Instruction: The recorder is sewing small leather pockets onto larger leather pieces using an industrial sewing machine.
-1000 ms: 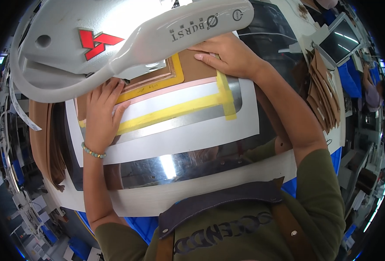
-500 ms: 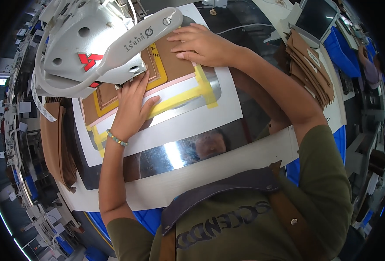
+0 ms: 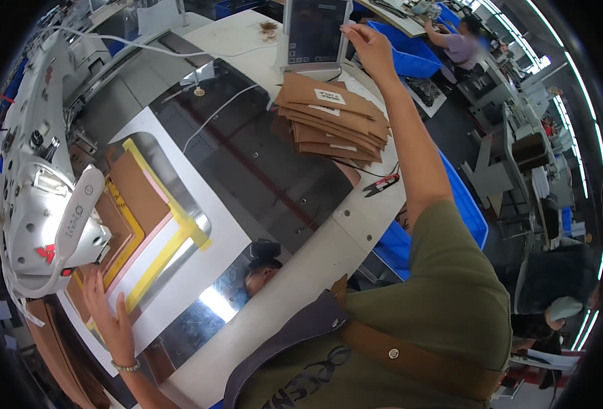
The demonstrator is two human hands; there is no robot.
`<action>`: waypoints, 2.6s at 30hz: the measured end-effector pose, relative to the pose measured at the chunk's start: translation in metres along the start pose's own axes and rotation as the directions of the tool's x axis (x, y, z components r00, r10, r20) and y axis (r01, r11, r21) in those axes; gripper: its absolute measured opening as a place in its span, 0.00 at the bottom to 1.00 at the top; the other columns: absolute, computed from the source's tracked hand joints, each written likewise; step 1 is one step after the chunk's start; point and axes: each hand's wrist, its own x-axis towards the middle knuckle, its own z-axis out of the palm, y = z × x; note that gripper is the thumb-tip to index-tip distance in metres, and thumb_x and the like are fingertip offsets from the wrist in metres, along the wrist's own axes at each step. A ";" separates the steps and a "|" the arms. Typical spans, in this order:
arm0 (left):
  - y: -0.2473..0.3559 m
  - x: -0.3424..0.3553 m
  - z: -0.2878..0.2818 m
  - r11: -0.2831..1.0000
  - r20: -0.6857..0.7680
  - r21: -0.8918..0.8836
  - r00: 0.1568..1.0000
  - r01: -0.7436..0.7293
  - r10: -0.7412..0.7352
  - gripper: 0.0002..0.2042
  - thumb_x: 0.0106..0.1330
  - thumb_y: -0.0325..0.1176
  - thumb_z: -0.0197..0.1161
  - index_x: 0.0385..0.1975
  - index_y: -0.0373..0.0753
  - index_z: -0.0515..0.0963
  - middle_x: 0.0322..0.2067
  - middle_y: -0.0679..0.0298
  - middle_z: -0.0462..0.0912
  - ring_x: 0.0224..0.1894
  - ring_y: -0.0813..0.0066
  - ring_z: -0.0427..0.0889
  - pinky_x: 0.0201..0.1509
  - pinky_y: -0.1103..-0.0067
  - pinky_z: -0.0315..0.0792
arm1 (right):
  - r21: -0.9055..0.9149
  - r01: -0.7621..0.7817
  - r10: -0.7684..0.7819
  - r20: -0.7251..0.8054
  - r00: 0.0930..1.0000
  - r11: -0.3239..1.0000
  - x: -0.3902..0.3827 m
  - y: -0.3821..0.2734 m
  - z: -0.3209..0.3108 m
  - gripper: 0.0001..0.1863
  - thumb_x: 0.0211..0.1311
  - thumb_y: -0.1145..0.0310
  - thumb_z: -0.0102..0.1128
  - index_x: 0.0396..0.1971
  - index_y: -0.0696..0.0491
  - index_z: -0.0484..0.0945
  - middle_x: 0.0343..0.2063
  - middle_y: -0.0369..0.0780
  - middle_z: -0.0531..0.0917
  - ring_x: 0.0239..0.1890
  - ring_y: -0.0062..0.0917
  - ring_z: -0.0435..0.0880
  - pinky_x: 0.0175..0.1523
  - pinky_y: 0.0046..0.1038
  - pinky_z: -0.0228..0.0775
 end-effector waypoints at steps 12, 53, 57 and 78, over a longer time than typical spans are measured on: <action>0.029 -0.034 -0.014 0.999 -0.028 -0.041 0.999 0.017 -0.018 0.22 0.73 0.28 0.57 0.67 0.38 0.72 0.74 0.52 0.64 0.75 0.48 0.62 0.78 0.58 0.54 | -0.217 -0.128 0.194 0.315 0.929 0.968 -0.002 0.095 0.024 0.32 0.56 0.38 0.72 0.42 0.56 0.88 0.38 0.43 0.90 0.41 0.33 0.88 0.50 0.34 0.78; 0.019 -0.053 -0.027 0.985 -0.024 -0.021 0.984 0.174 -0.174 0.20 0.70 0.31 0.64 0.62 0.41 0.78 0.69 0.60 0.73 0.73 0.56 0.67 0.77 0.62 0.60 | 0.342 -0.469 0.476 0.067 0.877 0.814 0.044 0.128 0.040 0.33 0.63 0.51 0.73 0.59 0.60 0.81 0.53 0.40 0.84 0.54 0.24 0.83 0.60 0.30 0.78; 0.018 -0.056 -0.024 0.981 -0.028 -0.022 0.980 0.195 -0.195 0.20 0.70 0.31 0.65 0.61 0.41 0.79 0.68 0.60 0.73 0.74 0.55 0.65 0.77 0.62 0.59 | 0.350 -0.437 0.439 0.078 0.895 0.829 0.043 0.128 0.038 0.33 0.64 0.52 0.73 0.60 0.61 0.79 0.54 0.40 0.84 0.54 0.24 0.83 0.60 0.30 0.78; 0.017 -0.018 -0.017 0.999 0.012 -0.037 1.000 0.011 -0.011 0.22 0.69 0.31 0.65 0.62 0.38 0.77 0.68 0.59 0.74 0.74 0.53 0.65 0.77 0.61 0.60 | 0.306 -0.068 0.114 -0.137 0.984 0.950 0.000 -0.020 0.015 0.18 0.75 0.59 0.59 0.56 0.54 0.84 0.54 0.37 0.85 0.56 0.22 0.82 0.63 0.25 0.70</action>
